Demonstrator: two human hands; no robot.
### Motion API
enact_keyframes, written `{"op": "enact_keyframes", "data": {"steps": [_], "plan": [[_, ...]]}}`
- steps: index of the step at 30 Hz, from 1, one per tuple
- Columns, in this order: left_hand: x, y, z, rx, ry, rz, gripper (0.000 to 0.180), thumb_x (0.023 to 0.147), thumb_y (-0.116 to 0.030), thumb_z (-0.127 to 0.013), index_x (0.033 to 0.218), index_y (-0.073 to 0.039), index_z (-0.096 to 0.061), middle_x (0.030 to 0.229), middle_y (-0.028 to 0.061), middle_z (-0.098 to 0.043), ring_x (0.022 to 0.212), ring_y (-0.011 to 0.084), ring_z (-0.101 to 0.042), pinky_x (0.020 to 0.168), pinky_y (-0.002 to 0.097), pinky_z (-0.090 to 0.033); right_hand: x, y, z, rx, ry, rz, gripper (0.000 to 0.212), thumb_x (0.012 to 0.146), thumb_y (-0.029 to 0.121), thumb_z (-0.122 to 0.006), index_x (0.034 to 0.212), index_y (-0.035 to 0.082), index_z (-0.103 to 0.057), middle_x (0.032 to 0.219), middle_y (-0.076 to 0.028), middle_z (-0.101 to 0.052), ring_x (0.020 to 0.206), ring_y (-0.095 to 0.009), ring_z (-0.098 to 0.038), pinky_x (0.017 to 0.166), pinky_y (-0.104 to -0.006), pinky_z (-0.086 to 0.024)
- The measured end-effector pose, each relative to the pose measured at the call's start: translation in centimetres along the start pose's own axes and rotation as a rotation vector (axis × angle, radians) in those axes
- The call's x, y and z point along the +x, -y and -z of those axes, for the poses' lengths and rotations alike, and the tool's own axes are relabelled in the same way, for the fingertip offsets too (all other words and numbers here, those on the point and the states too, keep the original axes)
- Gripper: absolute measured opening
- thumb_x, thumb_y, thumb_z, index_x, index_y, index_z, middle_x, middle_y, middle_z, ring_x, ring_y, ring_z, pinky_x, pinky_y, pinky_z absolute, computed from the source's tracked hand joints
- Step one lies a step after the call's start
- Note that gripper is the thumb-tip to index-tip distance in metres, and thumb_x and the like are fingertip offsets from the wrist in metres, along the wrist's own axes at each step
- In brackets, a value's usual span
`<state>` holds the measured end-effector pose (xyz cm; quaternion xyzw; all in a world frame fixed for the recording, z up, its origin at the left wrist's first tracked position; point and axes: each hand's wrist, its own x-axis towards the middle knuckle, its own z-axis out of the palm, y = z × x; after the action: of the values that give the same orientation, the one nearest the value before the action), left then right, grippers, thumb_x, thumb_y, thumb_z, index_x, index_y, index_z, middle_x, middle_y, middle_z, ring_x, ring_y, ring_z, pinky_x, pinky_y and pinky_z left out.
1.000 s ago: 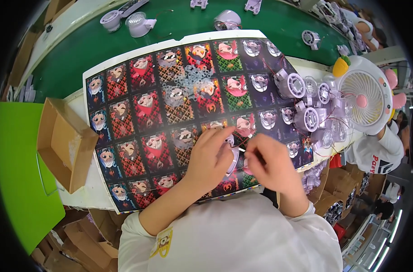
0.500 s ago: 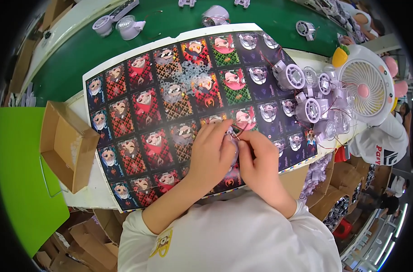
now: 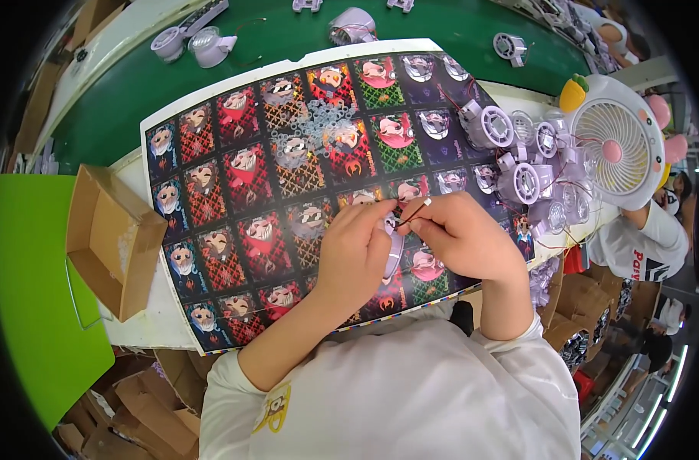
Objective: The person assembles mini fans by applying decorative stickers to the plastic housing of the motor unit using a pick tool.
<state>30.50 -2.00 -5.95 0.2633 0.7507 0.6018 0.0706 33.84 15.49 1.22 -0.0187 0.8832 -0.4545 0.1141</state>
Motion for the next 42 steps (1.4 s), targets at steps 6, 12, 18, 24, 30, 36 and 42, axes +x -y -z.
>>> {"op": "enact_keyframes", "data": {"steps": [6,12,18,24,30,36,42], "plan": [[-1.7,0.5,1.1,-0.179,-0.085,0.174,0.034,0.095,-0.002,-0.047,0.128,0.002,-0.055,0.109,0.016,-0.058,0.096,0.0253,-0.058,0.086,0.0335,-0.045,0.2,-2.8,0.1,-0.447,-0.252,0.069,0.012,0.084,-0.001,-0.058,0.092,-0.002,-0.067,0.074,-0.015,-0.061,0.068,-0.029,-0.058,0.065,-0.0385,-0.047],[-4.6,-0.9,4.5,-0.331,-0.086,0.262,0.037,0.087,0.007,-0.056,0.123,0.001,-0.059,0.114,0.0103,-0.057,0.099,0.0175,-0.056,0.083,0.0298,-0.046,0.3,0.0,-2.9,-0.209,-0.138,0.26,0.035,0.073,0.01,-0.078,0.104,0.002,-0.064,0.102,-0.014,-0.059,0.095,-0.034,-0.056,0.084,-0.0422,-0.046],[-5.0,-0.9,6.3,-0.039,-0.111,-0.119,0.022,0.077,0.009,-0.069,0.095,-0.002,-0.063,0.092,0.0113,-0.066,0.083,0.0276,-0.06,0.074,0.0347,-0.049,4.8,0.7,-2.9,0.041,0.281,0.411,0.04,0.069,-0.007,-0.062,0.107,0.003,-0.063,0.099,-0.015,-0.061,0.096,-0.035,-0.059,0.081,-0.042,-0.049],[-4.8,-0.5,5.3,-0.23,-0.15,-0.156,0.026,0.077,0.011,-0.069,0.097,-0.001,-0.058,0.089,0.0112,-0.067,0.082,0.0249,-0.063,0.075,0.0337,-0.05,11.7,0.4,-6.0,-0.376,-0.141,0.524,0.026,0.075,-0.003,-0.059,0.1,0.004,-0.062,0.091,-0.014,-0.054,0.086,-0.033,-0.057,0.074,-0.0435,-0.049],[-3.6,-2.0,5.3,-0.438,-0.014,0.043,0.019,0.088,0.01,-0.057,0.105,0.004,-0.064,0.095,0.0139,-0.067,0.09,0.022,-0.061,0.079,0.0313,-0.048,12.7,-0.2,-6.7,-0.563,-0.2,0.612,0.015,0.077,0.003,-0.061,0.092,0.004,-0.057,0.09,-0.012,-0.053,0.088,-0.031,-0.056,0.074,-0.04,-0.05],[-1.5,-3.3,6.0,-0.245,0.019,-0.234,0.015,0.092,0.0,-0.055,0.103,0.003,-0.065,0.096,0.0127,-0.068,0.084,0.0219,-0.06,0.074,0.0317,-0.048,7.5,3.2,-0.5,0.208,-0.129,0.274,0.011,0.08,-0.005,-0.061,0.089,0.001,-0.056,0.089,-0.009,-0.059,0.081,-0.022,-0.059,0.07,-0.0311,-0.049],[0.0,-4.4,5.3,-0.122,0.066,-0.287,0.011,0.085,0.002,-0.062,0.096,0.002,-0.063,0.086,0.0136,-0.063,0.074,0.0303,-0.056,0.067,0.0382,-0.045,0.3,6.0,0.8,0.047,-0.207,0.57,0.022,0.074,-0.007,-0.071,0.093,0.002,-0.063,0.087,-0.01,-0.063,0.07,-0.021,-0.061,0.057,-0.0299,-0.049]]}}
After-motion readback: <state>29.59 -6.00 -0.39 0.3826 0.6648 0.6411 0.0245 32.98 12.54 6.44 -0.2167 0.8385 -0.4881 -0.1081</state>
